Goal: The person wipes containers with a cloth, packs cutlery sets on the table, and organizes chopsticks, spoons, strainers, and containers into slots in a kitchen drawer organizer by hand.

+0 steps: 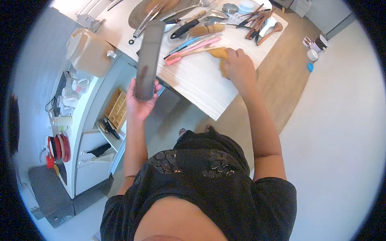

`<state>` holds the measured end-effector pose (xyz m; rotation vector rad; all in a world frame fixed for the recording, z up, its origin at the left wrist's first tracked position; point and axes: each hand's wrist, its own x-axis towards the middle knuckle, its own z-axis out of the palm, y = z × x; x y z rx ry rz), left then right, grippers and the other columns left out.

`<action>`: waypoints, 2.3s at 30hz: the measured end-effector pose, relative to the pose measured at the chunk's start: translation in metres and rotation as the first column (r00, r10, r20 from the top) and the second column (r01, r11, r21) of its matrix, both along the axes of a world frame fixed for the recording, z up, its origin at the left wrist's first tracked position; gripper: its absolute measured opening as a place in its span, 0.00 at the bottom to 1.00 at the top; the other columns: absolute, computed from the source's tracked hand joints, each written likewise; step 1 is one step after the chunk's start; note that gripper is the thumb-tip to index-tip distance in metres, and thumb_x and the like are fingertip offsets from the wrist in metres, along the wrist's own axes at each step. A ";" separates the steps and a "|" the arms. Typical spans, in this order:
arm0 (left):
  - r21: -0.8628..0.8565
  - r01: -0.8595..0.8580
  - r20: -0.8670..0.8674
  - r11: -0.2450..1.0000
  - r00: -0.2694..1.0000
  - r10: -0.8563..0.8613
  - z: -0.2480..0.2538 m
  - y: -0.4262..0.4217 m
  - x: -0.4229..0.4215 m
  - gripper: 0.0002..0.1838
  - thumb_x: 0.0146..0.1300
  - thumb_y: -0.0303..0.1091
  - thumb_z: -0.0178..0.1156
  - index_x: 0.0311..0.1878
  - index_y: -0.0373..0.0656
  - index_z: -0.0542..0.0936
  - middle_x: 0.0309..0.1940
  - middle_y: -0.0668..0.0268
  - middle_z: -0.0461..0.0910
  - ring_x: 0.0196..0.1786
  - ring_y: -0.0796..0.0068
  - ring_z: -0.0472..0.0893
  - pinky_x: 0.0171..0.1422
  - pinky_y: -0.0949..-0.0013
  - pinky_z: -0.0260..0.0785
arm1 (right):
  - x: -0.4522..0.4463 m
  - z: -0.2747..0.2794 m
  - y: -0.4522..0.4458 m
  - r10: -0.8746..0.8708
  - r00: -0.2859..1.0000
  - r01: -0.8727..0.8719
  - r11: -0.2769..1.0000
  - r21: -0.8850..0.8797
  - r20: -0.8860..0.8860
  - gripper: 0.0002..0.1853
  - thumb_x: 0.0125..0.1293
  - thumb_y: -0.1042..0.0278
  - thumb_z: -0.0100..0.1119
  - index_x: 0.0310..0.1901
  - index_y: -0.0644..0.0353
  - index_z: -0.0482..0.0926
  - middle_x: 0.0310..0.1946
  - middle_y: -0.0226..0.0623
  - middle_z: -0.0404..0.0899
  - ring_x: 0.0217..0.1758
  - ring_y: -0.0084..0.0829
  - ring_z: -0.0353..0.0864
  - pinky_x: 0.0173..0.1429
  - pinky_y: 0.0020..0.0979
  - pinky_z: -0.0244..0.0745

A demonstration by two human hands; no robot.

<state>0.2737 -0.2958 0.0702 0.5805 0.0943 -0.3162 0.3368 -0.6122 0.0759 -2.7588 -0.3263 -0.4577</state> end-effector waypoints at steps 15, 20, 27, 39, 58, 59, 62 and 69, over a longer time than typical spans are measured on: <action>0.183 0.263 0.007 0.947 0.963 -0.269 0.035 -0.119 0.023 0.26 0.71 0.51 0.36 0.57 0.39 0.68 0.38 0.54 0.79 0.33 0.67 0.80 0.33 0.69 0.76 | -0.008 0.084 0.017 -0.243 0.923 -0.005 0.770 0.638 0.300 0.15 0.51 0.66 0.64 0.43 0.53 0.80 0.43 0.31 0.73 0.47 0.38 0.73 0.52 0.37 0.68; 0.299 0.353 -0.032 0.887 0.932 -0.360 0.030 -0.135 0.029 0.25 0.72 0.50 0.35 0.52 0.39 0.71 0.34 0.56 0.79 0.30 0.68 0.80 0.30 0.68 0.73 | 0.024 0.045 0.011 -0.478 0.787 0.292 0.846 0.447 0.391 0.12 0.50 0.62 0.65 0.38 0.48 0.83 0.37 0.27 0.75 0.42 0.34 0.74 0.46 0.38 0.64; 0.388 0.181 0.034 0.904 0.977 -0.211 0.057 -0.160 0.041 0.24 0.71 0.51 0.39 0.53 0.41 0.72 0.39 0.62 0.79 0.34 0.68 0.79 0.36 0.66 0.72 | -0.044 0.047 0.045 -0.164 0.922 -0.029 0.873 0.487 0.350 0.16 0.46 0.67 0.66 0.40 0.48 0.80 0.41 0.31 0.79 0.52 0.35 0.74 0.56 0.41 0.56; 0.228 0.250 0.032 0.941 0.964 -0.264 0.054 -0.173 0.069 0.23 0.73 0.47 0.36 0.54 0.41 0.72 0.42 0.57 0.79 0.44 0.66 0.80 0.51 0.63 0.74 | -0.050 0.043 0.039 -0.122 0.920 -0.046 0.910 0.412 0.372 0.10 0.45 0.65 0.64 0.33 0.46 0.82 0.41 0.21 0.78 0.56 0.33 0.67 0.61 0.45 0.54; 0.559 0.333 -0.027 0.760 0.922 -0.385 0.035 -0.168 0.053 0.22 0.72 0.44 0.40 0.55 0.36 0.72 0.38 0.58 0.81 0.36 0.70 0.81 0.38 0.69 0.73 | -0.025 0.052 -0.085 -0.171 0.932 0.110 0.974 0.200 0.318 0.14 0.52 0.71 0.54 0.42 0.45 0.81 0.45 0.23 0.78 0.49 0.33 0.73 0.50 0.31 0.68; 0.554 0.339 -0.033 0.760 0.921 -0.387 0.034 -0.167 0.051 0.22 0.72 0.44 0.40 0.55 0.36 0.72 0.38 0.58 0.81 0.36 0.70 0.81 0.38 0.69 0.73 | -0.034 0.051 -0.078 -0.175 0.829 0.167 0.984 0.065 0.531 0.12 0.54 0.69 0.52 0.40 0.46 0.80 0.44 0.23 0.79 0.46 0.34 0.75 0.47 0.30 0.71; 0.488 0.389 0.057 0.782 0.879 -0.473 0.042 -0.169 0.062 0.22 0.73 0.45 0.39 0.54 0.38 0.73 0.41 0.61 0.80 0.41 0.72 0.80 0.45 0.69 0.73 | -0.064 0.032 -0.010 0.019 0.878 -0.034 0.999 0.023 0.478 0.11 0.53 0.68 0.54 0.39 0.44 0.80 0.44 0.21 0.77 0.49 0.32 0.73 0.52 0.34 0.67; 0.521 0.344 0.060 0.781 0.898 -0.435 0.048 -0.157 0.054 0.22 0.72 0.45 0.39 0.52 0.37 0.75 0.41 0.62 0.80 0.42 0.72 0.80 0.47 0.69 0.72 | -0.064 0.020 -0.022 0.269 0.689 -0.093 0.954 -0.286 0.673 0.10 0.51 0.63 0.56 0.37 0.39 0.80 0.44 0.15 0.75 0.55 0.24 0.68 0.61 0.34 0.57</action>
